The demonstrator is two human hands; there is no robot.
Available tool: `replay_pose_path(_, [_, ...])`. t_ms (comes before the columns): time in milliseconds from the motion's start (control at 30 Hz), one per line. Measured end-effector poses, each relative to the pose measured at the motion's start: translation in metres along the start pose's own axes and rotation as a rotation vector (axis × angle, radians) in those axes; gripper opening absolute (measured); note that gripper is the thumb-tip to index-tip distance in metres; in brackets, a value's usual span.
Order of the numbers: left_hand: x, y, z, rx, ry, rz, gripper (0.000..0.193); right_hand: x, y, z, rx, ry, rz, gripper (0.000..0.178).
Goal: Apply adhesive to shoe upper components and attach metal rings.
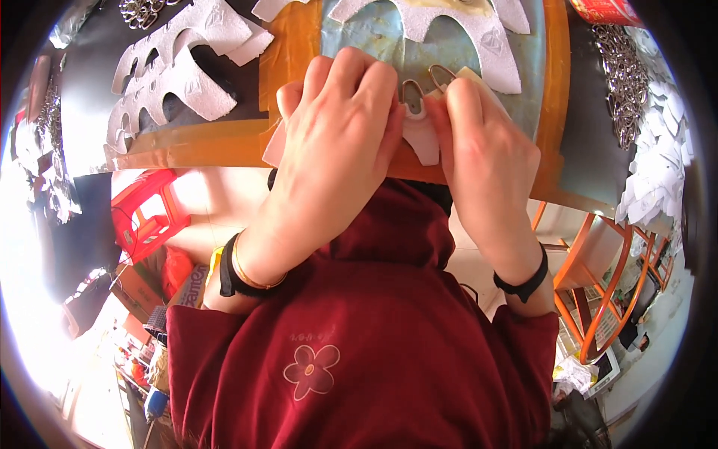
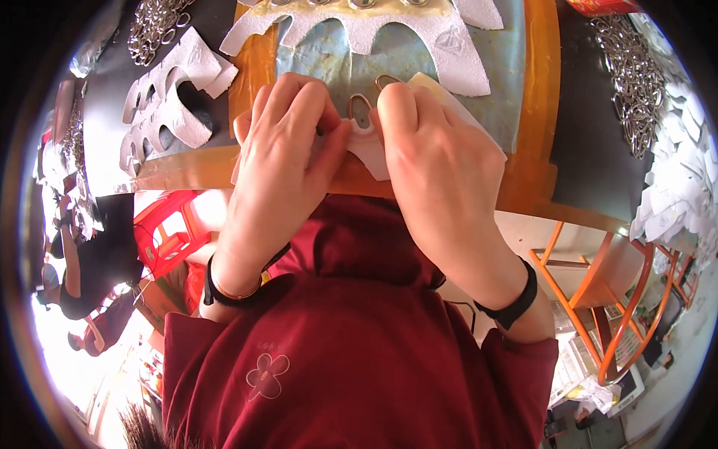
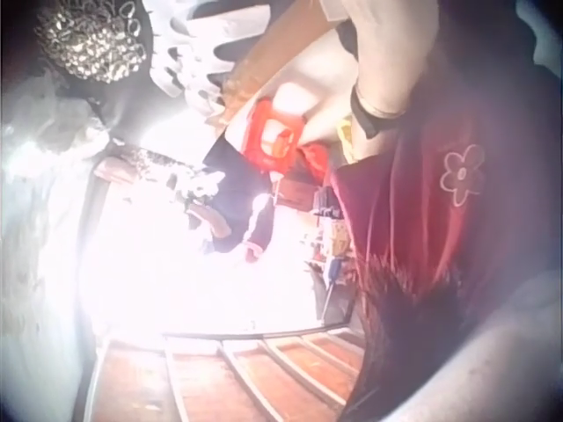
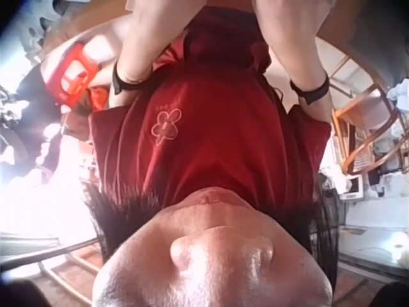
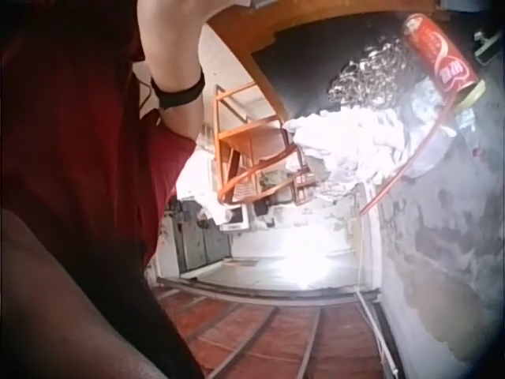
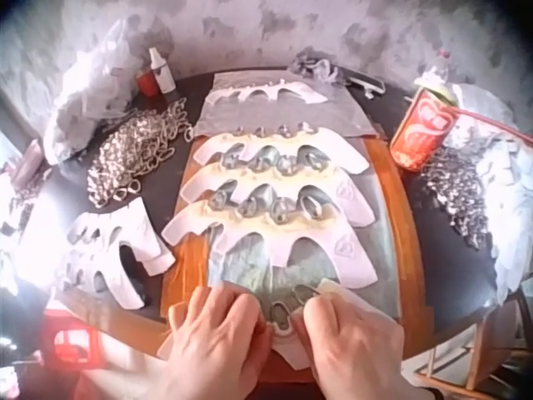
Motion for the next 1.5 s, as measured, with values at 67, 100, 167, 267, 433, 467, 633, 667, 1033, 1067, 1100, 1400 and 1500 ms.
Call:
replay_pose_path(67, [0.001,-0.002,-0.006,0.038,0.002,0.019,0.012,0.0,0.003,-0.003,0.095,-0.023,0.026,0.016])
replay_pose_path(100, [0.0,-0.004,-0.007,0.039,0.024,0.054,0.012,-0.002,-0.001,-0.006,0.101,-0.019,0.029,0.016])
replay_pose_path(167, [-0.001,-0.006,-0.007,0.045,0.053,0.096,0.012,-0.002,0.001,-0.012,0.259,-0.06,0.01,0.013])
replay_pose_path(267, [-0.004,-0.003,-0.008,0.093,0.107,0.113,0.015,-0.012,0.001,-0.022,0.346,-0.089,-0.094,0.01])
replay_pose_path(433, [-0.01,-0.007,0.007,-0.058,0.334,0.059,0.025,-0.006,0.002,-0.014,0.285,-0.02,-0.109,0.015])
replay_pose_path(467, [-0.015,-0.01,0.011,-0.042,0.331,-0.006,0.024,-0.008,0.003,-0.012,0.277,0.032,-0.143,0.022])
replay_pose_path(633, [-0.014,-0.007,0.03,-0.044,0.415,-0.166,0.042,-0.006,0.001,-0.014,0.289,-0.007,-0.101,0.018])
replay_pose_path(667, [-0.014,-0.005,0.031,-0.041,0.428,-0.191,0.045,-0.004,0.0,-0.016,0.295,-0.049,-0.082,0.015])
replay_pose_path(1033, [-0.017,0.007,0.049,-0.217,0.491,-0.444,0.045,0.008,0.004,-0.022,0.35,-0.158,-0.003,0.021])
replay_pose_path(1067, [-0.016,0.008,0.049,-0.213,0.489,-0.444,0.045,0.009,0.003,-0.022,0.316,-0.174,0.025,0.022])
replay_pose_path(1100, [-0.013,0.006,0.048,-0.209,0.474,-0.396,0.046,0.01,0.003,-0.02,0.319,-0.175,0.019,0.022])
replay_pose_path(1400, [-0.005,0.001,0.037,-0.01,0.453,-0.25,0.056,-0.022,-0.013,-0.012,0.068,-0.076,-0.275,0.021])
replay_pose_path(1500, [-0.01,0.002,0.039,-0.04,0.443,-0.296,0.053,-0.039,-0.045,-0.006,-0.167,0.062,-0.408,0.017])
Point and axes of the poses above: each hand's wrist, its own z-axis away from the middle knuckle, its own y-axis out of the palm, x = y × z, the point moved 8 cm from there along -z, towards the middle knuckle, and after that the axes turned 10 degrees about -y, right-handed, at the moved point
